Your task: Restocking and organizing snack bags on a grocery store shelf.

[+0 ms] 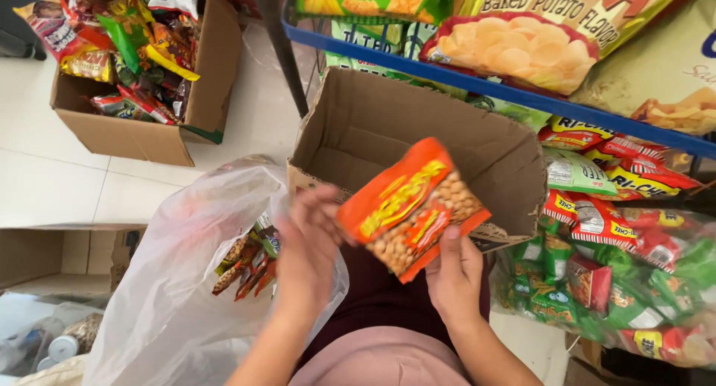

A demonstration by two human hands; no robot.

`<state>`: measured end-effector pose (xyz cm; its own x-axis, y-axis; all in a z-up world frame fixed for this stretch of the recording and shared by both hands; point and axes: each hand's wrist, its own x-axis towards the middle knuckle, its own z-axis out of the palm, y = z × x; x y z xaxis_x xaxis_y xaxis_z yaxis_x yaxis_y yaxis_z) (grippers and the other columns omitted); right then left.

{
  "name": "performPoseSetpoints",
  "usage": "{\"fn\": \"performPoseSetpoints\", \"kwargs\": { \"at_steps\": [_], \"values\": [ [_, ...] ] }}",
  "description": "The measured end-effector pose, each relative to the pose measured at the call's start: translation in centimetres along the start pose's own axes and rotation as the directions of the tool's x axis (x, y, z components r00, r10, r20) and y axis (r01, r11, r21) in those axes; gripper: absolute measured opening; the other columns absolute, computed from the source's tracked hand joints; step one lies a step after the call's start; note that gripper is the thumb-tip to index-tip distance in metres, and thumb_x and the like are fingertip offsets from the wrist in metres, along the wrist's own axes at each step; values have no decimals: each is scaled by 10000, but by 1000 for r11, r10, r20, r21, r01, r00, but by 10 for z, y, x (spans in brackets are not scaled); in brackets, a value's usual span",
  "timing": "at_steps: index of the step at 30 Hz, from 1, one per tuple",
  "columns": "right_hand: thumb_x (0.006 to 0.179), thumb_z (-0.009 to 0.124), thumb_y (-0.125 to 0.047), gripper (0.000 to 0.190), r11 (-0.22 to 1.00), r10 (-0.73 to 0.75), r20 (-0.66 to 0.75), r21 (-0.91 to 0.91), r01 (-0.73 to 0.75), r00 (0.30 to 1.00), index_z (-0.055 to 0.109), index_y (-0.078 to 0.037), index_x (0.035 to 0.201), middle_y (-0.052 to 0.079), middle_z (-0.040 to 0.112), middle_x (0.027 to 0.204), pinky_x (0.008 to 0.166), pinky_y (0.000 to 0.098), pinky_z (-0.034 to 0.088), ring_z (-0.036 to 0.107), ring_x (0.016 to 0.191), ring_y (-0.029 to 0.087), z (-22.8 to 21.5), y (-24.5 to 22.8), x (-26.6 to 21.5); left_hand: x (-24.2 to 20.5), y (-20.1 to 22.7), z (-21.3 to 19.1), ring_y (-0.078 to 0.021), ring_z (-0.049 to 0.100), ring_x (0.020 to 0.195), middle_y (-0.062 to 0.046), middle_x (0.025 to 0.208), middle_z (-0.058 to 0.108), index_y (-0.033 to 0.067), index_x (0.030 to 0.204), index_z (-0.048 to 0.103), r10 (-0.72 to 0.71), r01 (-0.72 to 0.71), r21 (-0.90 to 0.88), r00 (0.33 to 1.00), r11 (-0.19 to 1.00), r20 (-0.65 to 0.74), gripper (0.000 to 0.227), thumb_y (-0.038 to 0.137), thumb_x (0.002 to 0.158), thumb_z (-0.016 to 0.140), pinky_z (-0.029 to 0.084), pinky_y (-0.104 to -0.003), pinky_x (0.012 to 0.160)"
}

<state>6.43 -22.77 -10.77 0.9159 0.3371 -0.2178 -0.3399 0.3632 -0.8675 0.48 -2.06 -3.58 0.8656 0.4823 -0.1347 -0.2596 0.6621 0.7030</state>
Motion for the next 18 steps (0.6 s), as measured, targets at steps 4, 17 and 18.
{"fn": "performPoseSetpoints", "kwargs": {
  "at_steps": [4, 17, 18],
  "values": [
    [1092, 451, -320, 421, 999, -24, -45, 21, 24, 999, 565, 26, 1303, 97, 674, 1231, 928, 350, 574, 683, 1077, 184, 7, 2, -2, -30, -45, -8, -130, 606, 944, -49, 1067, 610, -10, 1383, 442, -136, 64, 286, 962, 956, 238, 560, 138, 938, 746, 506, -269, 830],
    [949, 693, -84, 440, 995, 87, 151, -62, -79, 985, 487, -31, 1334, 118, 699, 1139, 773, 341, 585, 700, 917, 194, 18, -2, -5, -18, -38, 24, -73, 667, 758, -73, 933, 757, -29, 1203, 585, -61, 41, 665, 998, 746, 7, 250, 56, 980, 660, 562, -267, 670],
    [989, 678, -106, 382, 995, 102, 163, -15, -100, 981, 516, -11, 1322, 138, 705, 1121, 737, 349, 577, 698, 879, 210, 12, 3, -6, -17, -40, 25, -77, 626, 587, -74, 814, 744, -23, 1142, 596, -128, 140, 636, 990, 759, -65, 241, 60, 936, 689, 537, -262, 544]
  ]
}}
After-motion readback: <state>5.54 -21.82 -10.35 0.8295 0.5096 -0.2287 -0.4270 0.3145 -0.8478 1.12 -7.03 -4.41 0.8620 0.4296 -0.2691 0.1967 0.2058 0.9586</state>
